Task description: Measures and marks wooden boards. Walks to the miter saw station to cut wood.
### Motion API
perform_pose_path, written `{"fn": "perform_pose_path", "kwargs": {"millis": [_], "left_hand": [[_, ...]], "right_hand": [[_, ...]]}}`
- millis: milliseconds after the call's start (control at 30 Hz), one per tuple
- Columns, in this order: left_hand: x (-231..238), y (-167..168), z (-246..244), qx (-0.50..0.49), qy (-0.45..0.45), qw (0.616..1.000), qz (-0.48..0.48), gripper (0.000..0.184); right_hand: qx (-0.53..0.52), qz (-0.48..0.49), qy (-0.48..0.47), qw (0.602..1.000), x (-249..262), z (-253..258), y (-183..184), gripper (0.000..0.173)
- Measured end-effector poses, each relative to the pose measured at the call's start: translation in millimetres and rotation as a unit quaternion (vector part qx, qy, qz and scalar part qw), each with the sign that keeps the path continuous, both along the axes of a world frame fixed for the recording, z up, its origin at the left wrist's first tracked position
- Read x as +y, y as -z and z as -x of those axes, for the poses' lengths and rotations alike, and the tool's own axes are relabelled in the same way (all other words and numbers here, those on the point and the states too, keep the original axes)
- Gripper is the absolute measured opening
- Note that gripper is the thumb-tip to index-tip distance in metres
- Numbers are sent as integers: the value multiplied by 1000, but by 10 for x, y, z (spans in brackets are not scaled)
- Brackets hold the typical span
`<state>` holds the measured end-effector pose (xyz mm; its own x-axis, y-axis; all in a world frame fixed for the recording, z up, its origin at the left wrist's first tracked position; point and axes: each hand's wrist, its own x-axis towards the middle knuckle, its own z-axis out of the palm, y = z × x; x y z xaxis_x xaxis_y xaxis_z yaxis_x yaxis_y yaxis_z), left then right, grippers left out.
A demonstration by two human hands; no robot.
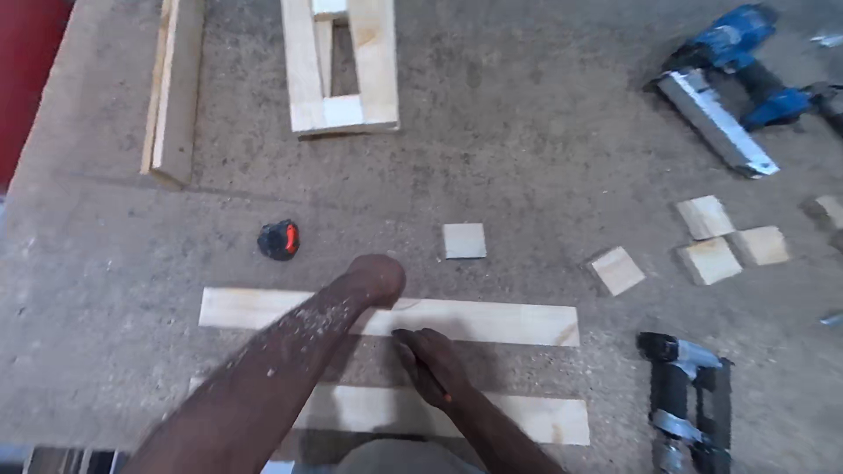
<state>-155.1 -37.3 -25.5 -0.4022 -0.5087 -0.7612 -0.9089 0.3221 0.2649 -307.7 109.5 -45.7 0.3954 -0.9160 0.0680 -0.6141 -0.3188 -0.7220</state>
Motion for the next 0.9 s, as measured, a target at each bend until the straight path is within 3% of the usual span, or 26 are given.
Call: {"fn": "perform_pose_path", "kwargs": {"millis": [133,300,400,500,600,800,900], "left_hand": [[-137,78,75,-2,53,999,-7,19],[-173,90,138,-23,68,997,-9,16],[-156,88,118,-20,66,998,0,15],[-151,77,95,-11,77,997,-1,15],[-158,82,86,-5,72,997,-10,15],[-150,123,45,4,40,999,-21,23],[-157,147,54,-4,44,999,-20,23]], "right_hand": [[35,-34,-60,997,90,-310,157,20],[90,36,-82,992,-86,-473,436,34],[62,86,-70,992,-117,-523,481,32],[55,73,-67,994,-108,-488,437,27],[51,-38,-100,993,-160,-183,227,31],[-82,-129,-110,982,-591,761,179,27],[-3,-93,-54,994,-985,1012,160,30]]}}
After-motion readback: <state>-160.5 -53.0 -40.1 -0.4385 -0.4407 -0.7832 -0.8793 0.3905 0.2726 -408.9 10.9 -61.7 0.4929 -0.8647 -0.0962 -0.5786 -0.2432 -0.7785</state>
